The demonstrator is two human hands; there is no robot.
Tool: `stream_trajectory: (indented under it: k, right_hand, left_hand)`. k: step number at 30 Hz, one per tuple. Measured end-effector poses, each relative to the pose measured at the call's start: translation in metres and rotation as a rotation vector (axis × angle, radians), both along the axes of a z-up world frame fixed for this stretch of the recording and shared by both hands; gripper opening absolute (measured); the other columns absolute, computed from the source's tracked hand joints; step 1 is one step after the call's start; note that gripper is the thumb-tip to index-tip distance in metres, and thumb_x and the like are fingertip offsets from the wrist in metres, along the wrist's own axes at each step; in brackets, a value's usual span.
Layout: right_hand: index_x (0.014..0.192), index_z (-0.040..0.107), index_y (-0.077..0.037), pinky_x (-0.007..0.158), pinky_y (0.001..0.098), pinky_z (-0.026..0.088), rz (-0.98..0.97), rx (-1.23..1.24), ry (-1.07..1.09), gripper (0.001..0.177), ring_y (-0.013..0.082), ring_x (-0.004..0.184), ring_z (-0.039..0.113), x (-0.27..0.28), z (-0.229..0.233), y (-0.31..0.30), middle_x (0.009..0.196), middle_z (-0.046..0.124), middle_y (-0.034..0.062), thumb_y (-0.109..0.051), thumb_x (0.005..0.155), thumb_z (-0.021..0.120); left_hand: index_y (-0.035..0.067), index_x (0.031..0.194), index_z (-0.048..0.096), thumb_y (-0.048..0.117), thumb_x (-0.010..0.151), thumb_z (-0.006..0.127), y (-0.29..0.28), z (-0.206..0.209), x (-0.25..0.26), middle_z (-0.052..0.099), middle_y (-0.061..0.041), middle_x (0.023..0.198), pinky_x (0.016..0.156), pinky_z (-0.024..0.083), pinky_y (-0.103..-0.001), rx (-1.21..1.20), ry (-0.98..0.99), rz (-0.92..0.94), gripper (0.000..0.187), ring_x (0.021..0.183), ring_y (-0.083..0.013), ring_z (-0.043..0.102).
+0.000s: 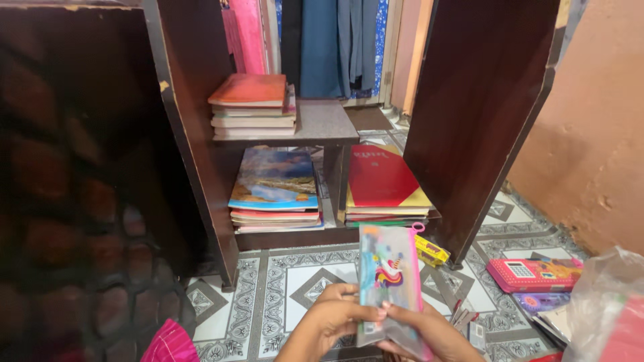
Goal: The person picks up and arranges various stationery items including notebooks, pencil cases, and packaged pens into a wooden shelving unit.
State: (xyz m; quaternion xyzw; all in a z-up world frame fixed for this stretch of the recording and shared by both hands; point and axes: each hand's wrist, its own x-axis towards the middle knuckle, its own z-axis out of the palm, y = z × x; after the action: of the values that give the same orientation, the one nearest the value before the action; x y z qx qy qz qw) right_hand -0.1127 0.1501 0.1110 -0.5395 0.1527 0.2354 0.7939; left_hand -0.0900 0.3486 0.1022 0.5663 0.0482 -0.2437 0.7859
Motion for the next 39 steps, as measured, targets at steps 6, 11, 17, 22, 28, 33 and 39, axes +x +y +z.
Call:
stream_trajectory:
  k: [6,11,17,22,28,33,39]
  right_hand:
    - [0.119,0.071,0.003,0.043,0.0217,0.041,0.069,-0.041,-0.222,0.044,0.0073,0.055,0.06,0.028,-0.028,-0.013,0.087,0.077,0.0085,-0.016,0.081,0.08]
    - [0.116,0.074,-0.001,0.044,0.0228,0.034,-0.109,-0.152,-0.187,0.041,0.0082,0.053,0.051,0.047,-0.016,-0.014,0.084,0.071,0.0054,-0.019,0.081,0.084]
    - [0.13,0.069,-0.008,0.082,0.0365,0.053,-0.347,0.226,-0.099,0.049,0.0241,0.093,0.07,0.072,-0.024,0.001,0.105,0.077,0.0134,-0.028,0.085,0.071]
    - [0.135,0.061,-0.007,0.101,0.0499,0.053,-0.357,0.4,-0.201,0.054,0.0335,0.112,0.07,0.105,-0.024,0.01,0.119,0.073,0.0201,-0.029,0.086,0.065]
    - [0.138,0.06,-0.003,0.097,0.0495,0.051,-0.464,0.214,-0.456,0.051,0.0342,0.113,0.066,0.119,0.046,0.041,0.126,0.07,0.0206,-0.007,0.087,0.064]
    - [0.133,0.059,0.007,0.099,0.038,0.056,-0.422,0.286,-0.605,0.044,0.024,0.114,0.07,0.144,0.132,0.086,0.125,0.071,0.0163,-0.005,0.091,0.062]
    - [0.14,0.048,0.003,0.1,0.0356,0.054,-0.254,0.07,-0.618,0.054,0.0253,0.114,0.067,0.216,0.173,0.12,0.129,0.065,0.0211,-0.011,0.091,0.067]
  left_hand:
    - [-0.001,0.118,0.073,0.015,0.073,0.085,0.008,0.001,-0.006,0.078,-0.01,0.103,0.085,0.06,-0.04,-0.087,-0.096,0.018,0.049,0.09,-0.0219,0.076]
    - [0.0,0.125,0.069,0.018,0.083,0.079,0.009,0.008,0.006,0.079,-0.01,0.108,0.089,0.062,-0.039,-0.23,-0.073,0.069,0.047,0.094,-0.022,0.077]
    - [-0.011,0.122,0.064,-0.004,0.078,0.075,-0.005,0.023,0.039,0.078,-0.024,0.102,0.081,0.067,-0.044,-0.492,-0.216,0.255,0.046,0.09,-0.0303,0.079]
    - [-0.012,0.123,0.066,-0.003,0.08,0.076,-0.002,0.048,0.061,0.08,-0.024,0.101,0.077,0.065,-0.038,-0.394,-0.267,0.358,0.046,0.086,-0.0269,0.079]
    - [-0.005,0.123,0.068,0.007,0.083,0.075,0.024,0.113,0.076,0.079,-0.012,0.101,0.068,0.06,-0.029,-0.223,-0.414,0.312,0.043,0.083,-0.0159,0.075]
    - [0.003,0.124,0.06,0.003,0.076,0.079,0.046,0.169,0.106,0.078,-0.008,0.1,0.073,0.062,-0.03,-0.236,-0.455,0.31,0.051,0.086,-0.0159,0.075]
    - [0.005,0.124,0.065,0.001,0.07,0.083,0.065,0.172,0.165,0.08,-0.008,0.105,0.078,0.06,-0.028,0.319,-0.712,0.665,0.057,0.088,-0.0162,0.078]
